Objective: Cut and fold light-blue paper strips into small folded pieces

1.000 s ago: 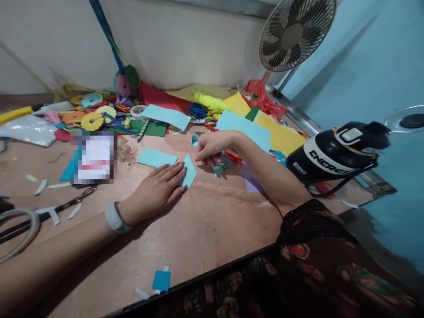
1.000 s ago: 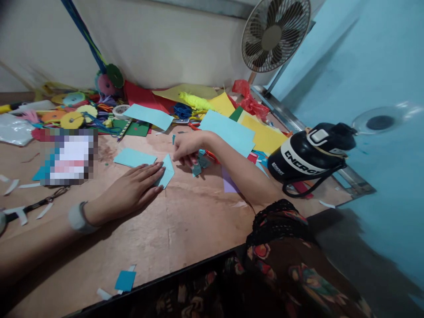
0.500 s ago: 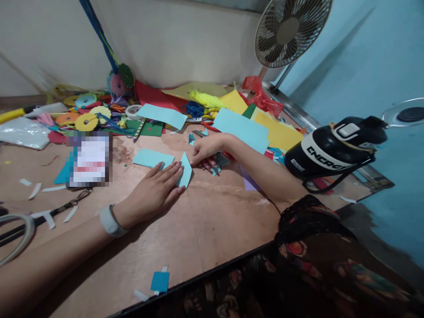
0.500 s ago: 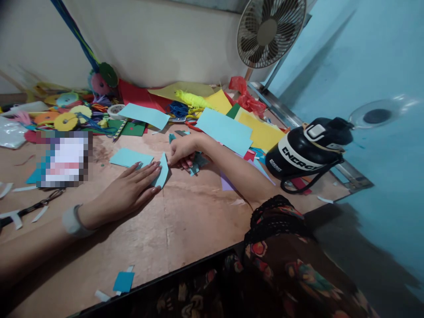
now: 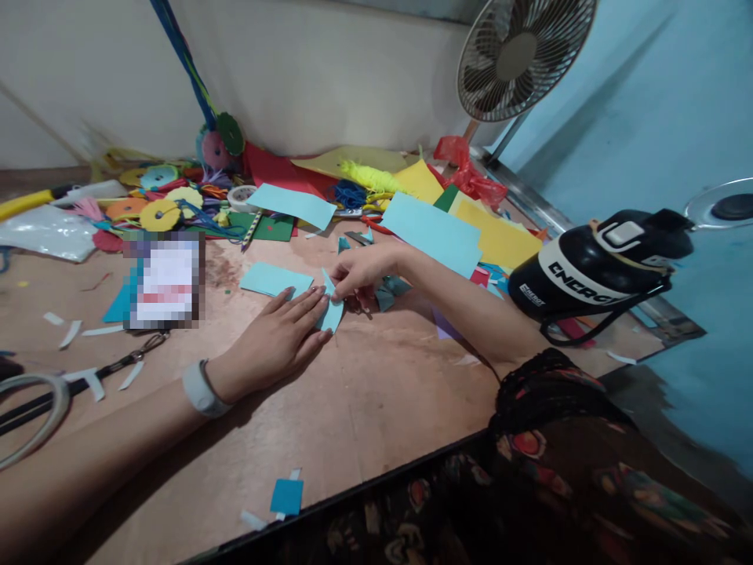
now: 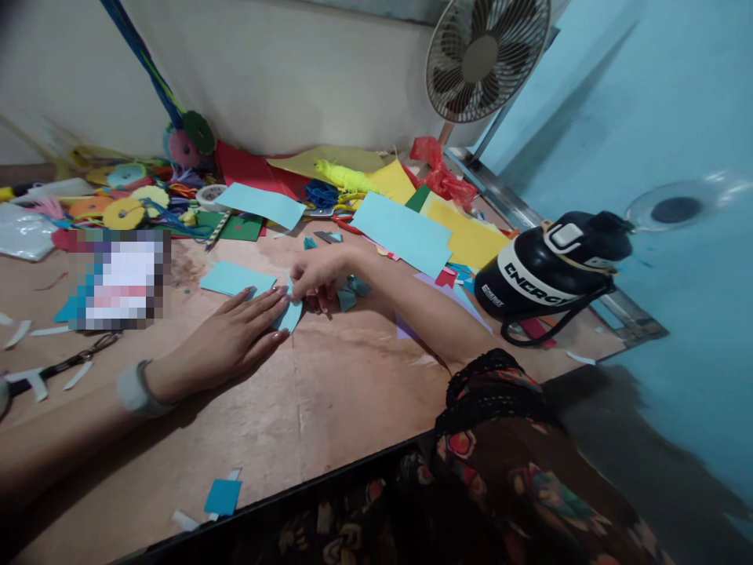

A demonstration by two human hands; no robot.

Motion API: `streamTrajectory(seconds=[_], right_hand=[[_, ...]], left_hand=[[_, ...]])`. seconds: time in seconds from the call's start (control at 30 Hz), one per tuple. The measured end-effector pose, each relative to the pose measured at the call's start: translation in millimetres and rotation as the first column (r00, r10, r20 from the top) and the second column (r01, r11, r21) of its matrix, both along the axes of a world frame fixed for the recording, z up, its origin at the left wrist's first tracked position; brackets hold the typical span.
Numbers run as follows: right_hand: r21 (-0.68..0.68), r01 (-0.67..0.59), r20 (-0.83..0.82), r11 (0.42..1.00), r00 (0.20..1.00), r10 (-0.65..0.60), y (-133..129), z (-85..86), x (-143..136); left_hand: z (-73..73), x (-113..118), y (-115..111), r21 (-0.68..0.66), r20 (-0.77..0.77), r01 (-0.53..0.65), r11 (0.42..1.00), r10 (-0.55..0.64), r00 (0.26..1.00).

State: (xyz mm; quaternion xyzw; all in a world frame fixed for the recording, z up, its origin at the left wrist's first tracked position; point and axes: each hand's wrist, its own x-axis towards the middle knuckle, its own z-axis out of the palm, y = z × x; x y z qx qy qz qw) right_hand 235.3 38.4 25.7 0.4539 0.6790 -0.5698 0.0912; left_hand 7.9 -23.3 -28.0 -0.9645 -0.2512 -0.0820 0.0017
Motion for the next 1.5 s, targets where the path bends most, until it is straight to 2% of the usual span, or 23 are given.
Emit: streamTrajectory(seconds=[0.07,0.13,0.23,0.37,0.47,0.57,0.63,0.7,0.8,0.83,0.9,1.07,1.13,1.2,1.23,1.3,1.37,1.4,1.5], right_hand=[[0.001,-0.009,-0.012,1.000,1.000,0.009,1.8,-1.9,1.4],[0.070,-0.016,-0.033,0.997,0.999,0.018,3.0,0.9,4.3],[0.229,-0.063,-0.052,0.971,0.996,0.077,0.5,15.3,8.7],[0.254,-0.172,0.006,0.952,0.984,0.177,-10.9,35.1,6.1],[0.374,-0.348,0.065,0.859,0.934,0.350,-21.3,38.5,-2.9],[0.439,-0.448,0.103,0.779,0.886,0.451,-28.5,37.6,-10.3],[0.462,-0.438,0.088,0.771,0.888,0.452,-29.6,37.2,-11.2],[0.511,-0.375,0.061,0.773,0.913,0.402,-27.1,36.3,-9.3],[0.566,-0.251,-0.030,0.785,0.946,0.323,-20.4,30.4,-6.6],[0.567,-0.223,-0.068,0.793,0.947,0.315,-18.5,27.1,-7.0],[0.559,-0.206,-0.124,0.803,0.937,0.327,-16.8,19.5,-10.8],[0.587,-0.222,-0.127,0.779,0.925,0.359,-23.3,4.8,-28.5],[0.628,-0.157,-0.145,0.762,0.939,0.313,-26.1,2.9,-33.2],[0.652,-0.061,-0.164,0.756,0.962,0.219,-27.3,2.5,-34.7],[0.638,-0.020,-0.162,0.769,0.974,0.160,-27.3,2.3,-34.5],[0.550,0.022,-0.131,0.835,0.990,0.061,-26.7,1.4,-33.2],[0.444,0.031,-0.099,0.895,0.995,0.015,-26.2,-1.3,-32.2],[0.429,0.039,-0.098,0.902,0.995,0.004,-26.1,-3.5,-32.2],[0.513,0.074,-0.132,0.855,0.991,-0.007,-27.1,-12.0,-33.3]], left_hand=[[2.4,-0.3,-0.7,0.015,0.014,0.002,1.000,-0.002,1.000],[7.0,-2.3,-0.4,0.034,0.070,0.009,0.999,-0.012,0.997],[17.4,-7.1,1.8,0.083,0.209,-0.002,0.997,-0.016,0.978],[33.2,-10.3,3.1,0.064,0.373,-0.115,0.991,0.083,0.924],[42.9,-9.3,-0.1,-0.016,0.404,-0.085,0.996,0.084,0.911],[49.0,-9.7,-4.1,-0.193,0.396,-0.070,0.979,0.143,0.907],[50.6,-12.0,-5.1,-0.343,0.400,-0.069,0.937,0.212,0.892],[50.4,-15.6,-4.5,-0.488,0.414,-0.058,0.871,0.290,0.863],[49.5,-20.9,-3.2,-0.690,0.369,-0.067,0.720,0.430,0.824],[50.1,-22.0,-3.4,-0.734,0.328,-0.087,0.674,0.463,0.824],[52.9,-22.8,-5.3,-0.755,0.253,-0.113,0.646,0.445,0.859],[56.0,-22.3,-13.1,-0.596,0.216,-0.168,0.785,0.359,0.908],[52.6,-23.9,-14.4,-0.576,0.193,-0.204,0.792,0.374,0.907],[49.6,-26.6,-14.4,-0.584,0.198,-0.246,0.773,0.430,0.881],[49.2,-28.1,-14.3,-0.591,0.204,-0.265,0.762,0.459,0.865],[50.4,-31.1,-14.4,-0.595,0.204,-0.296,0.747,0.497,0.843],[52.1,-33.7,-15.5,-0.575,0.181,-0.325,0.751,0.504,0.845],[52.0,-34.8,-16.3,-0.556,0.156,-0.340,0.758,0.497,0.854],[44.3,-38.4,-18.3,-0.424,0.072,-0.387,0.819,0.456,0.887]])
